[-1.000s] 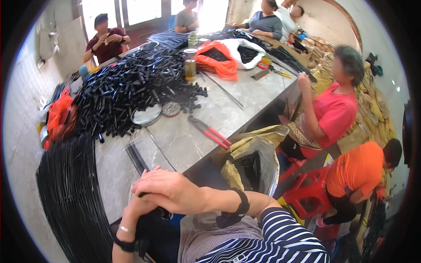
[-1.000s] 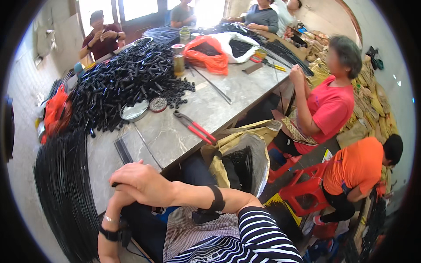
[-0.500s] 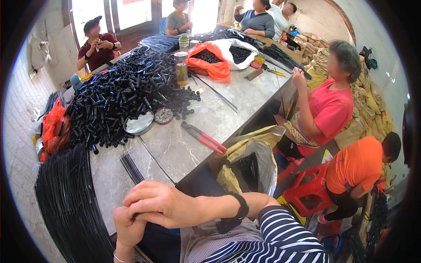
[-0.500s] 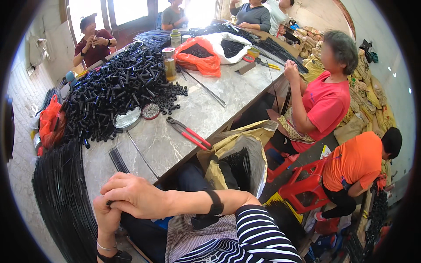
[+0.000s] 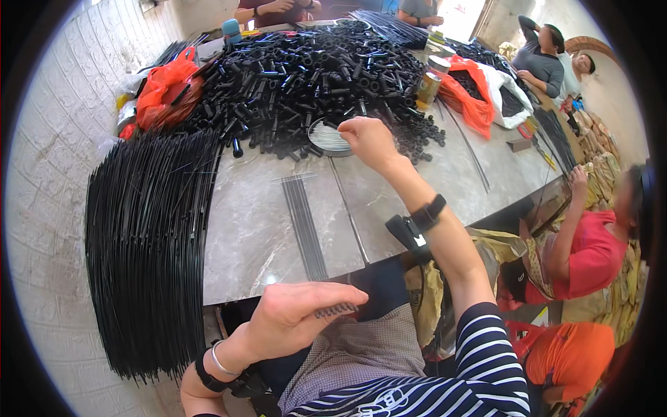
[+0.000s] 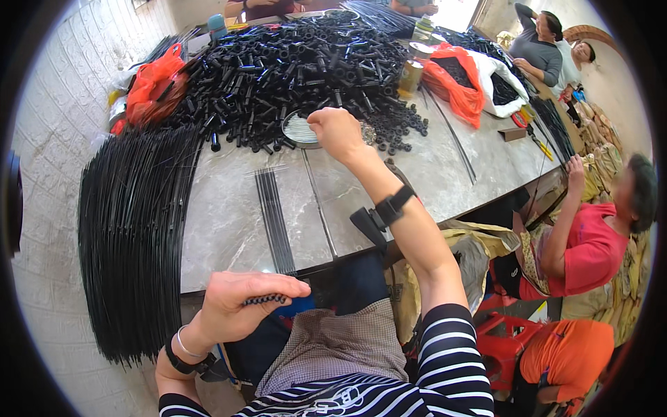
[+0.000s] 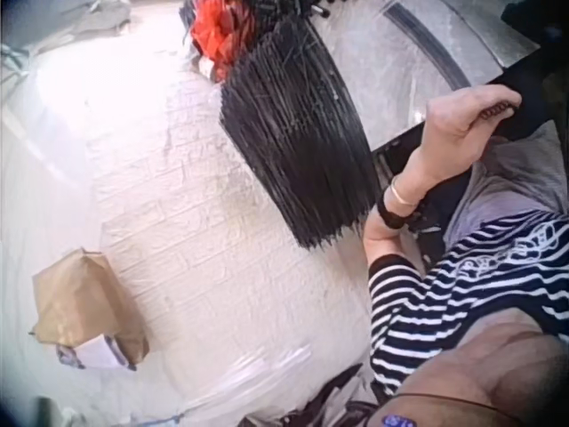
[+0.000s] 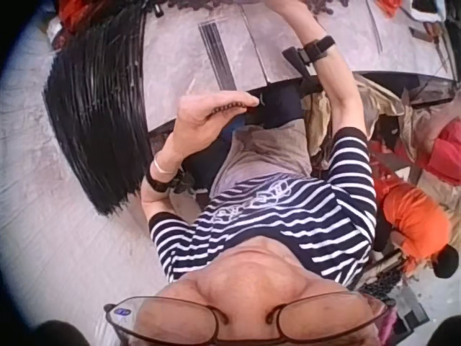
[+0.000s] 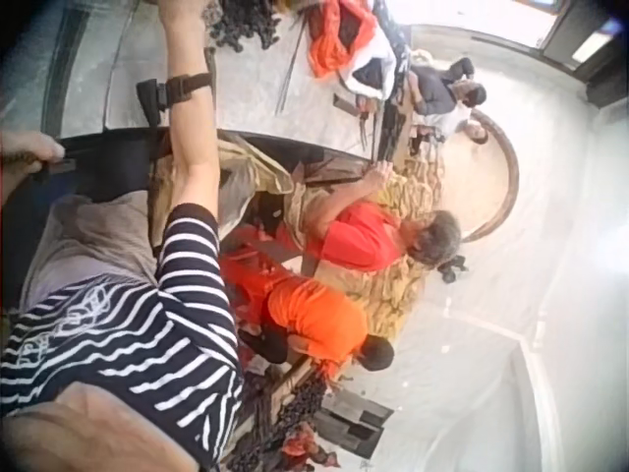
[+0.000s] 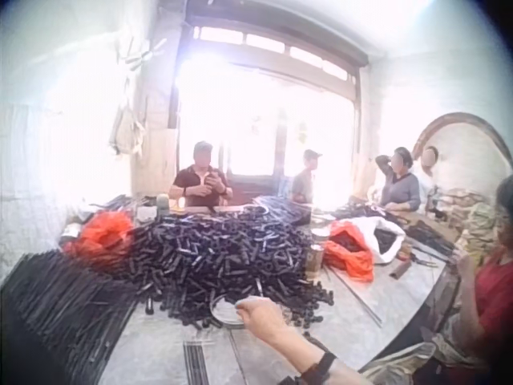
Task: Assembling umbrella frames by attaching rods and components to a central hub.
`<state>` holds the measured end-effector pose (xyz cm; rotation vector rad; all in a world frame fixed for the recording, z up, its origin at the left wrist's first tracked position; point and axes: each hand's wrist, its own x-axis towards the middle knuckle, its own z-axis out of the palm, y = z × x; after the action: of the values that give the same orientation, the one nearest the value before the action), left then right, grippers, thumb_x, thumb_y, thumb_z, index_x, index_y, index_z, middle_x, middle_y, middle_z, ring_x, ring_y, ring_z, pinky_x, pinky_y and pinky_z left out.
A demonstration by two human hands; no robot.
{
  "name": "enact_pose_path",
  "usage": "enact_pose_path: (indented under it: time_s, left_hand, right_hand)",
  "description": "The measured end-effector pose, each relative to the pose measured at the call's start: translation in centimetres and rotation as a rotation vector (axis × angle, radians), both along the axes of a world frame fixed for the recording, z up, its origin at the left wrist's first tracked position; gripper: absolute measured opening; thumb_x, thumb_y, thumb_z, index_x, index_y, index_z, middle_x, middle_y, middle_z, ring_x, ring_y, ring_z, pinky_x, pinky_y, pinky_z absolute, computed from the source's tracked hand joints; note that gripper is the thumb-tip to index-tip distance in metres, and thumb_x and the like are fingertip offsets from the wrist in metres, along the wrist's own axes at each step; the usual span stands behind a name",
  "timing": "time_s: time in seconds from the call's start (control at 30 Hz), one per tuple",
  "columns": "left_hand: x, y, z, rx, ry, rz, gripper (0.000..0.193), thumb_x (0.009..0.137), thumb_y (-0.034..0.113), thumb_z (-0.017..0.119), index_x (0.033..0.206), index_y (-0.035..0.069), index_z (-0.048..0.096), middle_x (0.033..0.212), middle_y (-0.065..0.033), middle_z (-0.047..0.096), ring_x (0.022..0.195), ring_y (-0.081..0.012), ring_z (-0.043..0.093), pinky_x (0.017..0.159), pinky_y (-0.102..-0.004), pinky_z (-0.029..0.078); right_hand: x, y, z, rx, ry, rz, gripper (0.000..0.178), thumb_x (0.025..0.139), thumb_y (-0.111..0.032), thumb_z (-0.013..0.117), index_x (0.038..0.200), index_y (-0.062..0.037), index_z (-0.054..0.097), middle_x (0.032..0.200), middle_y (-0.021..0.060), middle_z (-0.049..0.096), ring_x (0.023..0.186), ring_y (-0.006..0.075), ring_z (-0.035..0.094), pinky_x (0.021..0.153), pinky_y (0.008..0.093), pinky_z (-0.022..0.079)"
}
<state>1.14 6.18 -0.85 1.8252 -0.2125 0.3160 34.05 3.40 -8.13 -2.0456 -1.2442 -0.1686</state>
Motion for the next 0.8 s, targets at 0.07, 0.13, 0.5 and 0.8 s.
enact_pose_path:
  time_s: [0.07,0.13,0.5,0.8]
  left_hand:
    - [-0.1,0.1,-0.1,-0.014,0.006,0.016,0.025,0.078,-0.01,0.064,0.101,0.0,0.066,0.101,-0.0147,0.07,0.094,-0.0256,0.069,0.081,-0.0314,0.056]
    - [0.0,0.2,-0.2,-0.004,-0.019,0.012,0.024,0.079,-0.009,0.064,0.101,0.0,0.066,0.101,-0.0144,0.07,0.094,-0.0255,0.069,0.081,-0.0314,0.056]
    - [0.0,-0.3,-0.1,0.026,-0.016,0.051,0.022,0.081,-0.006,0.064,0.102,-0.001,0.066,0.101,-0.0128,0.071,0.092,-0.0231,0.07,0.08,-0.0299,0.056]
    - [0.1,-1.2,0.0,0.119,-0.027,0.147,0.019,0.083,-0.004,0.062,0.1,0.0,0.069,0.094,-0.0113,0.072,0.083,-0.017,0.07,0.072,-0.0247,0.054]
  right_hand:
    - [0.0,2.0,-1.1,-0.167,-0.148,-0.065,0.018,0.08,-0.015,0.062,0.095,-0.012,0.072,0.093,0.0119,0.068,0.091,0.0305,0.065,0.079,0.0401,0.052]
    - [0.6,3.1,-2.1,-0.278,-0.22,-0.084,0.014,0.079,-0.012,0.061,0.089,-0.0111,0.072,0.093,0.0102,0.066,0.095,0.029,0.063,0.08,0.0408,0.052]
    - [0.9,3.3,-2.6,-0.239,-0.306,-0.141,0.009,0.077,-0.008,0.062,0.084,-0.0077,0.068,0.086,0.0103,0.062,0.096,0.0273,0.059,0.08,0.0412,0.049]
    - [-9.4,-6.7,9.5,0.187,0.301,0.272,0.01,0.088,-0.006,0.057,0.091,0.0022,0.062,0.072,0.0056,0.063,0.067,0.0085,0.058,0.062,0.0266,0.048]
